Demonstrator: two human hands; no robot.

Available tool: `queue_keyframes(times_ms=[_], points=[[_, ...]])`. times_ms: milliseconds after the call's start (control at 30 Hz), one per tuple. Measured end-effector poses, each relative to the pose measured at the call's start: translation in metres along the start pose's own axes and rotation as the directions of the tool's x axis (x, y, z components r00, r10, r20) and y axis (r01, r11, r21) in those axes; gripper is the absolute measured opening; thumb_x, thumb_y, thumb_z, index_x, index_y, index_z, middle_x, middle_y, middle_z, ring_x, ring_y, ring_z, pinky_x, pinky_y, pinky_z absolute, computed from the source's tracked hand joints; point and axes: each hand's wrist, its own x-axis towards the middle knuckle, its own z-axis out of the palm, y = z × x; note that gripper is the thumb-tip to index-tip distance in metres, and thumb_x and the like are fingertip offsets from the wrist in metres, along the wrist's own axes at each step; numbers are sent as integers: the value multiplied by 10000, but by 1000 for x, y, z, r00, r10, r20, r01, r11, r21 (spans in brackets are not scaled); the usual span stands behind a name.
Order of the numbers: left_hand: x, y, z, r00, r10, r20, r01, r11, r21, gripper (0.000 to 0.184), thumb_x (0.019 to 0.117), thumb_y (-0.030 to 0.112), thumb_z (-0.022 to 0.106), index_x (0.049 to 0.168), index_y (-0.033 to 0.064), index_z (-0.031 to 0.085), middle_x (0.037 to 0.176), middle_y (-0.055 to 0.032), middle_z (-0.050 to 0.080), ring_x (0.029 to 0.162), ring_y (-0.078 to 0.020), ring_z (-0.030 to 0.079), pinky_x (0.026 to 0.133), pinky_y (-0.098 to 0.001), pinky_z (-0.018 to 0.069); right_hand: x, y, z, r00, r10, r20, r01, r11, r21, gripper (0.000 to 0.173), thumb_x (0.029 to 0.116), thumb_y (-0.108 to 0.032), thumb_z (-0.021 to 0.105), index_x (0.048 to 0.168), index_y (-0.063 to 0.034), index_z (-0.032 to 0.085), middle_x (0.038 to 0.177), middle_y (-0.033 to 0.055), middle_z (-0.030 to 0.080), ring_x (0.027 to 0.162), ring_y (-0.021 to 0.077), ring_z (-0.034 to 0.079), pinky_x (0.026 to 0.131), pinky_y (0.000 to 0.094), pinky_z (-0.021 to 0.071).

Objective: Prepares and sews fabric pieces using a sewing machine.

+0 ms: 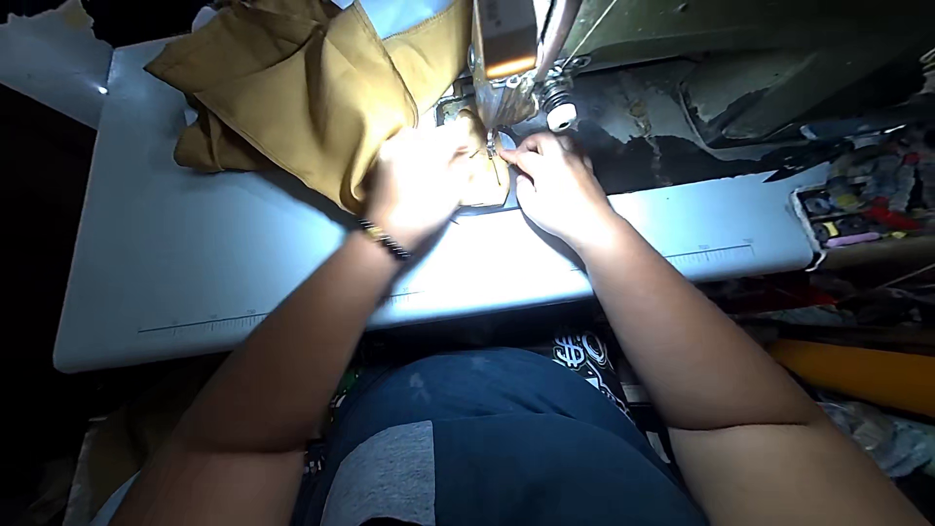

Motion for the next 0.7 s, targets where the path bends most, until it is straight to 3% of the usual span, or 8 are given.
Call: queue_keyframes(times_ms=[67,133,200,267,400,467,567,700], points=[[-12,-42,-36,999,38,-34,-37,999,26,371,957,385,639,1056,33,707,1087,-201,709,1075,-390,660,926,-601,458,-6,-1,-6,993,-121,10,120,991,64,370,1044,-233,481,1342,-142,682,1346,141,624,1310,350,537,1050,585,427],[-35,-87,-63,976,-72,205,47,991,123,666,888,556,696,1247,1,613,1268,-281,616,1226,-487,561,1027,-725,324,-7,-9,-5,958,-284,30,280,955,94,398,1015,-369,530,1251,-95,696,1286,143,654,1284,349,560,1021,591,435],[-61,-109,-79,913,-159,376,85,975,206,752,824,522,811,1333,14,593,1344,-292,578,1270,-535,515,1021,-800,280,0,-22,-4,932,-332,148,339,940,-26,538,952,-550,601,1225,-90,661,1195,149,658,1179,365,579,911,574,414],[-93,-118,-95,916,-98,389,-10,963,268,629,831,430,826,1287,41,635,1273,-244,643,1160,-492,611,963,-781,342,8,-29,-9,920,-310,241,357,917,-179,649,925,-627,611,1301,-99,637,1174,149,665,1152,363,585,914,566,404],[-161,-130,-131,916,-75,394,-81,928,363,410,918,333,713,1221,58,702,1110,-210,721,995,-486,683,901,-793,372,13,-30,-20,930,-247,271,325,897,-299,657,896,-634,659,1181,-43,685,1129,176,641,1122,381,581,916,579,406],[-185,-131,-142,935,-69,348,-74,922,381,226,955,117,608,1117,35,742,1009,-228,732,942,-505,685,873,-772,387,10,-32,-25,941,-183,283,267,918,-295,607,894,-607,686,1103,-38,706,1139,171,641,1126,368,590,942,576,413],[-198,-134,-169,977,6,215,-81,936,343,317,953,55,448,1060,16,743,1075,-250,719,1051,-506,666,901,-728,426,3,-30,-24,937,-204,285,271,937,-220,544,892,-587,698,1049,-67,731,1119,174,656,1120,360,601,910,572,416],[-200,-169,-216,996,-74,52,59,967,249,306,1022,-27,429,1043,-92,727,1159,-277,697,1228,-428,620,1149,-531,413,-24,-27,3,933,-303,194,305,952,20,576,860,-616,703,1080,-85,744,1119,183,638,1135,378,566,880,567,429]])
